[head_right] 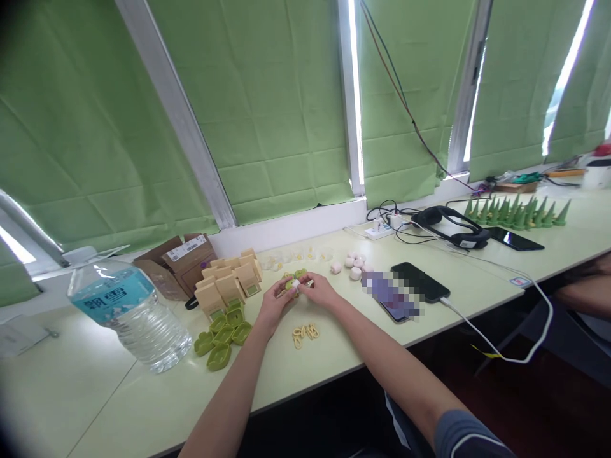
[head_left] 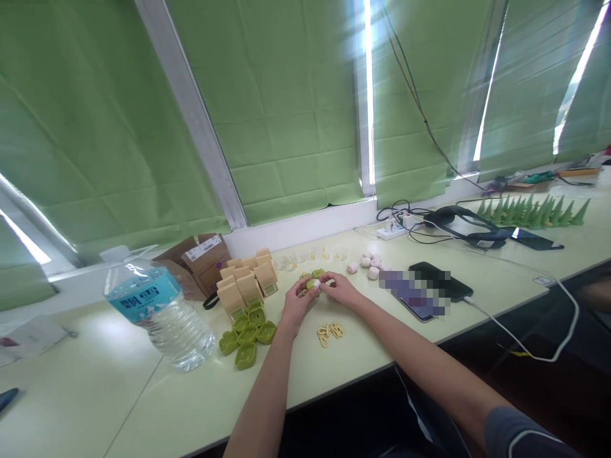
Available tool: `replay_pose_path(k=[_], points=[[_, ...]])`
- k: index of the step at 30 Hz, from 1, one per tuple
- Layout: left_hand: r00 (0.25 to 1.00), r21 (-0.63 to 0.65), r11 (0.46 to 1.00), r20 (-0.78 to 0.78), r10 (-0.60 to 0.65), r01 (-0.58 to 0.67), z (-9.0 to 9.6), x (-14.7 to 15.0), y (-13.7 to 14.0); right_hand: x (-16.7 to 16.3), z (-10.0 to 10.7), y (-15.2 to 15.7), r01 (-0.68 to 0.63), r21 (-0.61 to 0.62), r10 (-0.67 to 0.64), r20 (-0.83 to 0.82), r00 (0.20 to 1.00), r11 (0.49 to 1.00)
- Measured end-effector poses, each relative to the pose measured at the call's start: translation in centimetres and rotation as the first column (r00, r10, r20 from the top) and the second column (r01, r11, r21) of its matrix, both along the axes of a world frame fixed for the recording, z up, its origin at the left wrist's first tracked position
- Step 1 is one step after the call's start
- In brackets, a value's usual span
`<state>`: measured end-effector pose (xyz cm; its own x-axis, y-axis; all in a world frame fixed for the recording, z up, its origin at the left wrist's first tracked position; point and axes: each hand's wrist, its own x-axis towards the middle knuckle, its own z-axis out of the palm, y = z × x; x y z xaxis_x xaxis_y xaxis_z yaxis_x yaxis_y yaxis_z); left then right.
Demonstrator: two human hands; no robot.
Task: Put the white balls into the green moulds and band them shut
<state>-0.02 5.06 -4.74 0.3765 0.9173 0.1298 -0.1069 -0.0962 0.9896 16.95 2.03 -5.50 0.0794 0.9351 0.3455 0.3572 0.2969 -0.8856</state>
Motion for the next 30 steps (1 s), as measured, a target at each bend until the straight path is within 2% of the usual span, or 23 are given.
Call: replay_pose_path(k=[6, 18, 21, 23, 26, 30], points=[[0.997, -0.001, 0.998, -0.029, -0.070, 0.070, 0.3, -0.1, -0.4, 0.4, 0.1, -0.2, -0.011, -0.063, 0.012, 0.026, 1.000, 0.998], [0.994, -0.004, 0.994, -0.017, -0.105, 0.105, 0.0, -0.1, 0.0, 0.2, -0.1, -0.4, -0.033, 0.002, 0.033, 0.052, 0.998, 0.999], [0.998, -0.042, 0.998, 0.027, -0.055, 0.056, -0.2, 0.0, 0.2, 0.3, 0.1, -0.3, 0.014, 0.058, -0.017, 0.052, 0.998, 0.998], [0.998, -0.061, 0.998, 0.054, -0.026, 0.029, -0.4, 0.0, 0.2, 0.7, 0.7, 0.2, 0.115, 0.076, -0.121, 0.084, 0.989, 0.990], [0.994, -0.075, 0.996, 0.093, -0.049, 0.056, -0.3, -0.1, 0.1, 2.1, 2.0, 1.4, 0.317, 0.096, -0.331, 0.275, 0.903, 0.944], [0.983, -0.086, 0.988, 0.147, -0.113, 0.126, -0.1, -0.4, -0.1, 4.6, 3.9, 3.5, 0.403, 0.143, -0.403, 0.599, 0.692, 0.904]])
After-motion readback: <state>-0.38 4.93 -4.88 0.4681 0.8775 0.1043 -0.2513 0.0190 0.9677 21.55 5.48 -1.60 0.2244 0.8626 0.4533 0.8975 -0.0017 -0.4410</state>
